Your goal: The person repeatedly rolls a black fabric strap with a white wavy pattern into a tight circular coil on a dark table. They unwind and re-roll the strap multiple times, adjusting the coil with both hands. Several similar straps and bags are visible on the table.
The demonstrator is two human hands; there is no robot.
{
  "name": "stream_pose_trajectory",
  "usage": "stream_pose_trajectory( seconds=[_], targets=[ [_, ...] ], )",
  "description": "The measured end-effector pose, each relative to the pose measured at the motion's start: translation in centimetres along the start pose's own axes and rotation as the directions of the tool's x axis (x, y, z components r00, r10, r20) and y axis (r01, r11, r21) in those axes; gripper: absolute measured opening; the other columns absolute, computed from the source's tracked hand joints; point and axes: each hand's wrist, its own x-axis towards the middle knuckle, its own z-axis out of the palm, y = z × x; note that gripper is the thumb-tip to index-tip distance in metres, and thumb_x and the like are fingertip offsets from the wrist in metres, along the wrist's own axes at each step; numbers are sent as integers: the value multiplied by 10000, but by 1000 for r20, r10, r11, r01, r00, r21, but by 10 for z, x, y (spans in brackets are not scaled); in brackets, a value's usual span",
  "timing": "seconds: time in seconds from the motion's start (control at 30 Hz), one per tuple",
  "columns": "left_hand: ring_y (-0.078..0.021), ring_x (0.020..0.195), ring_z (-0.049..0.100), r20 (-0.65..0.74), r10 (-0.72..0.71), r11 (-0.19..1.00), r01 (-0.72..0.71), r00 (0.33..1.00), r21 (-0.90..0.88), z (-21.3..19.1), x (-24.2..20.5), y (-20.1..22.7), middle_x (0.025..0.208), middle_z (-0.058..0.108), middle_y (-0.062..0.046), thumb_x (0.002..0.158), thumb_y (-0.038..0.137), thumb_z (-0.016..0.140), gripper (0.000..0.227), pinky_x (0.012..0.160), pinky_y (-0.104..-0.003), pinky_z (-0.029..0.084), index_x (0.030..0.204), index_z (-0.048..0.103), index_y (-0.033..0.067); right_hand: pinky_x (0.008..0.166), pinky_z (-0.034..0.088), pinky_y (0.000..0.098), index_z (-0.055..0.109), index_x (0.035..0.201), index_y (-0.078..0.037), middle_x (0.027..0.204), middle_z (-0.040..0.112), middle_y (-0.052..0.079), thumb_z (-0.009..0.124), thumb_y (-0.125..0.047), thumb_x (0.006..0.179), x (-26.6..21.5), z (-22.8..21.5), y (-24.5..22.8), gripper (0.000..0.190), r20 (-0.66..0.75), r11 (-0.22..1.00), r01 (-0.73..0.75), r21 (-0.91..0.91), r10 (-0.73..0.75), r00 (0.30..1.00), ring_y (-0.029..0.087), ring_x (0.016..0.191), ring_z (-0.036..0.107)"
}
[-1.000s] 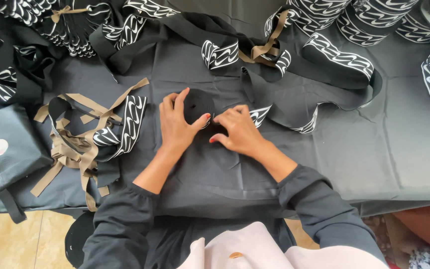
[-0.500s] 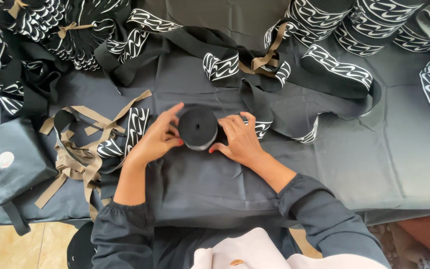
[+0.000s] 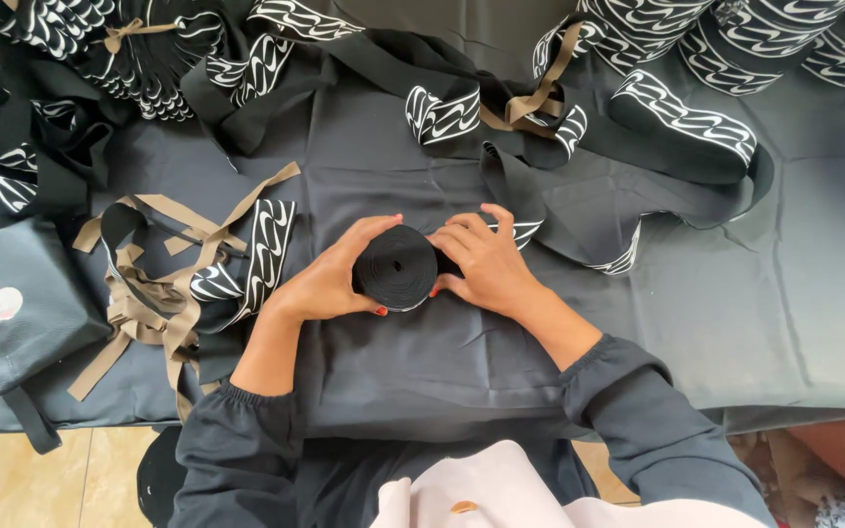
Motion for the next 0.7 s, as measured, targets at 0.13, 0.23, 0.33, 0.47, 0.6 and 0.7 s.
stream_pose_trajectory(
  seconds=[0.13, 0.23, 0.33, 0.47, 0.6, 0.7],
  targets=[
    [-344, 1399, 434, -107, 7, 990, 8, 994, 142, 11, 2, -10, 1439, 464, -100, 508, 151, 993, 1163, 1191, -486, 327, 1532, 441, 179, 1087, 242, 582, 676, 1065, -162, 954, 662, -22, 828, -441, 778, -4, 7, 6, 428, -85, 993, 8, -117, -18, 996, 189, 1054, 593],
    [-332, 1320, 466, -266, 4, 954, 75, 964, 289, 24, 9, -19, 1362, 446, -93, 507, 228, 1005, 1215, 1142, -471, 383, 1563, 404, 229, 1065, 272, 568, 685, 969, -157, 853, 654, -22, 867, -302, 781, -8, 13, 10, 299, -151, 995, -46, -89, 32, 988, 182, 965, 606],
    [-351, 1251, 465, -430, -21, 942, 162, 903, 294, 36, 13, -15, 1331, 406, -108, 567, 216, 998, 1210, 1094, -503, 405, 1588, 348, 222, 1065, 290, 555, 684, 955, -161, 835, 659, -25, 839, -191, 799, -9, 20, 10, 221, -173, 995, -48, -90, 32, 984, 168, 962, 620],
    [-372, 1259, 422, -459, -46, 910, 227, 887, 347, 44, 14, -17, 1340, 360, -136, 560, 305, 1009, 1234, 1108, -509, 383, 1585, 338, 156, 1075, 310, 539, 670, 1000, -121, 901, 676, 15, 801, -123, 793, -7, 19, 9, 245, -168, 999, -14, -36, 8, 986, 187, 1030, 630],
    [-528, 1505, 91, -292, -67, 960, 141, 954, 240, 32, 12, -7, 1610, 161, -238, 629, 279, 975, 1248, 1234, -606, 161, 1607, 230, 65, 1095, 306, 513, 645, 1042, -101, 986, 669, 34, 726, -62, 804, -6, 13, 7, 254, -115, 1000, -23, -13, 21, 993, 204, 1144, 602],
    [-365, 1468, 360, -375, -111, 970, 182, 920, 159, 36, 16, -10, 1535, 353, -103, 622, 169, 949, 1196, 1207, -514, 331, 1610, 277, 221, 1107, 282, 523, 642, 1066, -85, 1088, 678, 65, 725, -62, 768, -2, 9, 4, 310, -110, 999, -43, -22, 40, 993, 230, 1201, 585]
  ],
)
